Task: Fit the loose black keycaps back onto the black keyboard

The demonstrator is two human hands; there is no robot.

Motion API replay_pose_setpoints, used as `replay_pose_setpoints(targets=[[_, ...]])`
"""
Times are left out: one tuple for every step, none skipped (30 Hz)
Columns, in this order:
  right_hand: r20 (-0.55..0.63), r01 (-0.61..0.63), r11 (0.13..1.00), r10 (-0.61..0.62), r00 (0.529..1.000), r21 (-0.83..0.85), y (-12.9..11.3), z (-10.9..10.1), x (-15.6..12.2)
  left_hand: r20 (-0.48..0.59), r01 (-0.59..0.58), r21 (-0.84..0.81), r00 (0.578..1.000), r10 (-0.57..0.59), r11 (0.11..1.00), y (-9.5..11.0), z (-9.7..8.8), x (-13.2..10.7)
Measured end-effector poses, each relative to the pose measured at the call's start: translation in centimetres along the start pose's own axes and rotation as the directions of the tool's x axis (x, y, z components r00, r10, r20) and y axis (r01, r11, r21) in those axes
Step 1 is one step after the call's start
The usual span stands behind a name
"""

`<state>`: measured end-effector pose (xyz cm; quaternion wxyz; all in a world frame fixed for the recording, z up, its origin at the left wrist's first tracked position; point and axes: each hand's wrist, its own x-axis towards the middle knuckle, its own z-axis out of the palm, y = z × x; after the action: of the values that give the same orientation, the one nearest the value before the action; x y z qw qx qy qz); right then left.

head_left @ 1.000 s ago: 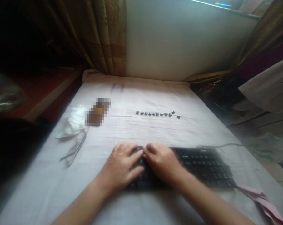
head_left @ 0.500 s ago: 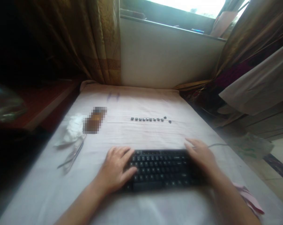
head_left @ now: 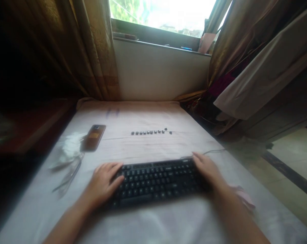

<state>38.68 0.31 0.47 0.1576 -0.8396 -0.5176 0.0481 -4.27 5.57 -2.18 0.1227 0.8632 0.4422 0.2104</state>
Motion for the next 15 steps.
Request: replay_pose_setpoints(targets=[[0.011,0.011,1.000,-0.011,1.000,0.003,-0.3,0.0,-0.2,0.000,0.024,-0.010,1.000,-0.024,1.000,-0.5,-0.4,-0.2],[0.022,0.021,1.000,-0.021,1.000,0.005,-0.5,-0.1,-0.3,-0.002,0.053,-0.034,0.999,-0.053,0.998,-0.9,-0.8,-0.4],[0.032,0.030,1.000,-0.030,0.999,0.005,-0.9,-0.2,-0.3,-0.005,0.088,-0.074,0.996,-0.088,0.993,-1.3,-1.2,-0.4],[0.037,0.038,0.999,-0.038,0.999,0.003,-1.3,-0.4,-0.1,-0.010,0.127,-0.129,0.992,-0.129,0.984,-1.5,-1.5,-0.4],[0.038,0.049,0.999,-0.049,0.998,0.000,-1.8,-0.6,0.1,-0.022,0.172,-0.199,0.983,-0.180,0.965,-1.8,-1.8,-0.3],[0.033,0.062,0.998,-0.062,0.998,-0.004,-2.4,-0.8,0.4,-0.045,0.229,-0.286,0.967,-0.252,0.930,-2.0,-2.0,-0.2],[0.025,0.081,0.997,-0.081,0.996,-0.008,-3.2,-1.0,0.8,-0.071,0.288,-0.376,0.939,-0.337,0.881,-2.1,-2.1,0.0],[0.018,0.107,0.994,-0.107,0.994,-0.011,-4.2,-1.0,1.2,-0.098,0.337,-0.458,0.901,-0.423,0.823,-2.3,-2.2,0.2],[0.015,0.141,0.990,-0.141,0.990,-0.012,-5.4,-1.0,1.7,-0.121,0.371,-0.523,0.859,-0.498,0.767,-2.5,-2.1,0.3],[0.021,0.185,0.983,-0.185,0.983,-0.008,-6.8,-0.8,2.1,-0.140,0.392,-0.568,0.821,-0.554,0.724,-2.7,-2.0,0.5],[0.031,0.235,0.972,-0.235,0.972,-0.001,-8.3,-0.4,2.5,-0.156,0.402,-0.593,0.793,-0.589,0.698,-2.9,-1.8,0.5],[0.043,0.286,0.958,-0.286,0.957,0.007,-9.9,0.1,2.9,-0.169,0.404,-0.603,0.778,-0.605,0.688,-3.0,-1.6,0.5],[0.047,0.332,0.943,-0.332,0.942,0.009,-11.5,0.7,3.3,-0.181,0.402,-0.607,0.770,-0.612,0.685,-3.2,-1.5,0.5],[0.047,0.376,0.927,-0.376,0.926,0.008,-13.1,1.4,3.7,-0.190,0.399,-0.616,0.761,-0.620,0.679,-3.3,-1.3,0.4],[0.044,0.416,0.909,-0.416,0.908,0.006,-14.6,2.2,4.1,-0.199,0.398,-0.624,0.751,-0.629,0.673,-3.4,-1.2,0.3]])
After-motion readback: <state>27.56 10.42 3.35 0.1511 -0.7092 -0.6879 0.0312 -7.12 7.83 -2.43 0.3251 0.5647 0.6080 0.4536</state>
